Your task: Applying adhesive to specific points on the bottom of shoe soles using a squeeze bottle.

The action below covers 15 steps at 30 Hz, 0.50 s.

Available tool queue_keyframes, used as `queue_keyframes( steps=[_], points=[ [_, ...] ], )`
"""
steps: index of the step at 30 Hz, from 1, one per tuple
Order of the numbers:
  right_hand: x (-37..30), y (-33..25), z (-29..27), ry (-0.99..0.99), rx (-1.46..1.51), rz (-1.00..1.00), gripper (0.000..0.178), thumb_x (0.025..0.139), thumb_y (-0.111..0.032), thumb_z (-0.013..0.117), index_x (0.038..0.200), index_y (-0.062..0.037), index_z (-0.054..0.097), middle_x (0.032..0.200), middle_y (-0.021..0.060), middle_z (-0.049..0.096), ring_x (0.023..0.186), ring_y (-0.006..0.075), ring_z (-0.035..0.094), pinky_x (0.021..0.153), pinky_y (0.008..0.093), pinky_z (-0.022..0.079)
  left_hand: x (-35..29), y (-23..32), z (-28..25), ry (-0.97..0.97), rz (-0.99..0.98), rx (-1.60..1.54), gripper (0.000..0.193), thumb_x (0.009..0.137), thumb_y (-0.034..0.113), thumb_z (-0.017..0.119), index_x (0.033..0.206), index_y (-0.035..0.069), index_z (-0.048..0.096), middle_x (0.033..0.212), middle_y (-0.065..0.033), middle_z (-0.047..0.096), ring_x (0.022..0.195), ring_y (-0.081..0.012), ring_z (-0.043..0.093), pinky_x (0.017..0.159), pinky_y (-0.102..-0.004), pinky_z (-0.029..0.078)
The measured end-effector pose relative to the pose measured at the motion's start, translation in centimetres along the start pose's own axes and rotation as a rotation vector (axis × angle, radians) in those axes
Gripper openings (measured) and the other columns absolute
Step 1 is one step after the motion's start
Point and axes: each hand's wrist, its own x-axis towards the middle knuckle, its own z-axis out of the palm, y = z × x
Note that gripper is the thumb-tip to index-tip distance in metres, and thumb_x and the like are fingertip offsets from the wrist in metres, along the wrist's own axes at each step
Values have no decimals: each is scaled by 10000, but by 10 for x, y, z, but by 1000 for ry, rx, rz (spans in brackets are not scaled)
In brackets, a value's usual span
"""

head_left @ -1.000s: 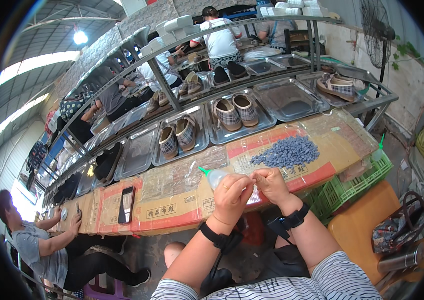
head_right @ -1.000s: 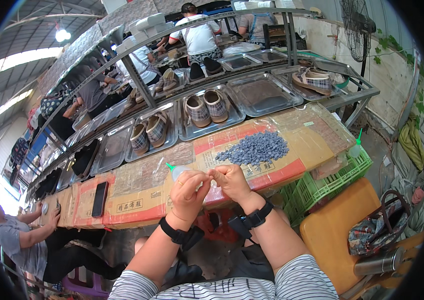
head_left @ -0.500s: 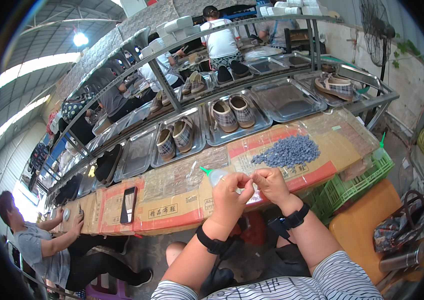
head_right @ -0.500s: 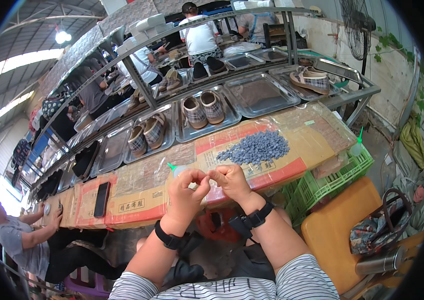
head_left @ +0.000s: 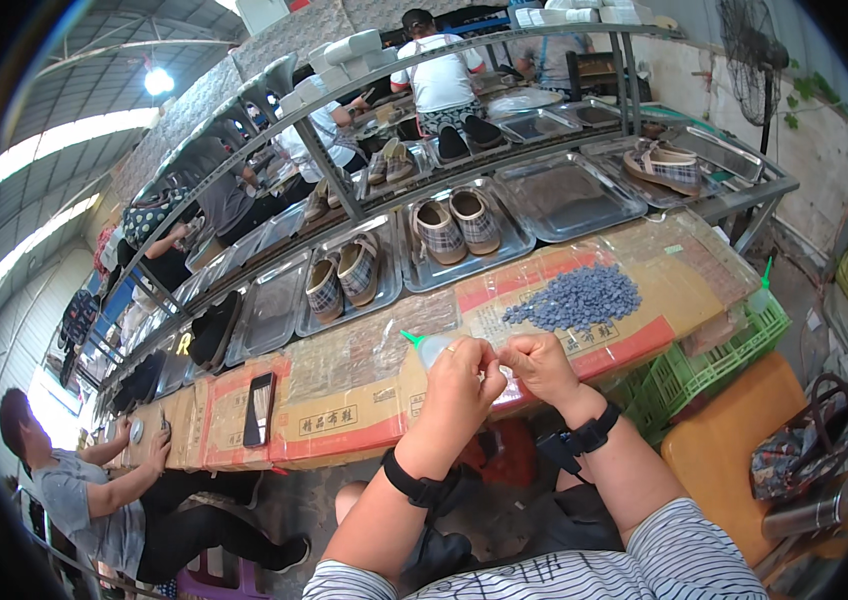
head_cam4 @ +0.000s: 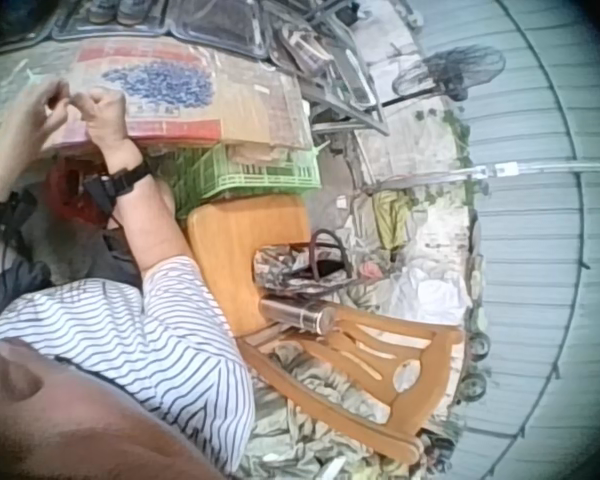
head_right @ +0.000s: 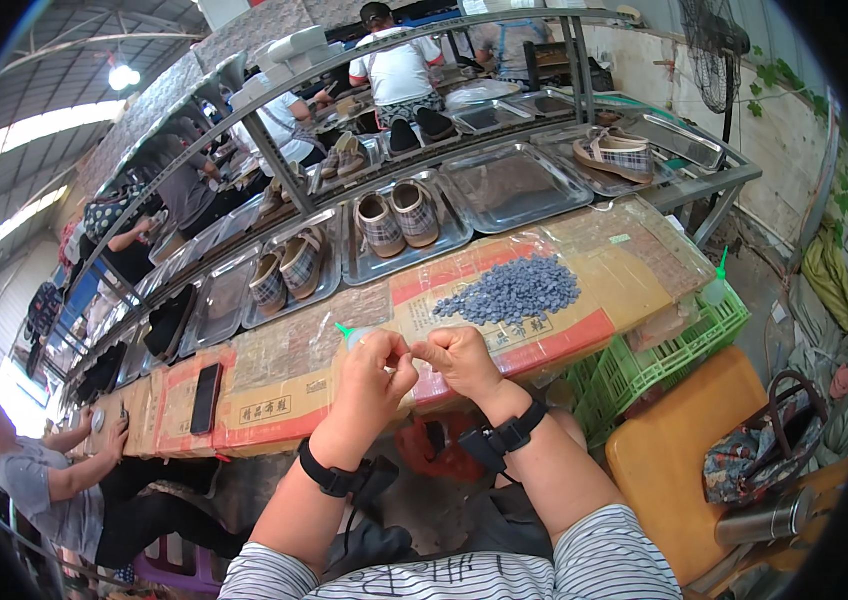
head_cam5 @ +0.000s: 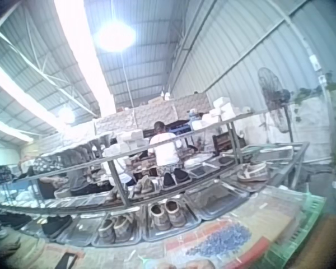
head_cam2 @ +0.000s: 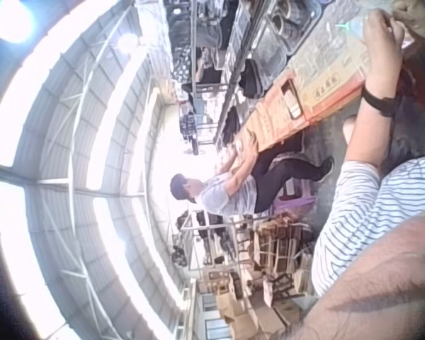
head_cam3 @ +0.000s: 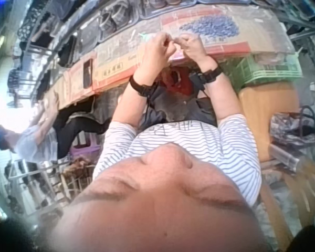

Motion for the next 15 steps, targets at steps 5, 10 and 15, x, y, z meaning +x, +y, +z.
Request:
queue_keyframes(
  steps=[5,10,15],
  points=[
    [1,4,-3,5,-33,-36,501,881,-322,715,570,-33,448,556,-41,366,570,51,323,470,271,291,-3,-6,4,-5,-17,-28,97,750,-15,633,807,9,558,728,-118,554,647,-256,536,593,-342,437],
    [1,3,-4,4,-11,-18,511,879,-326,717,568,-36,435,561,-46,354,575,49,312,470,269,283,-3,-5,2,-20,-47,-49,87,763,-16,625,820,7,564,735,-113,577,665,-230,563,614,-321,457],
    [2,5,-5,3,2,-25,517,878,-333,719,567,-38,428,563,-49,346,573,48,306,467,268,277,-4,-6,0,-46,-77,-81,67,790,-12,621,822,-3,562,755,-109,611,683,-204,594,643,-305,480]
  ],
)
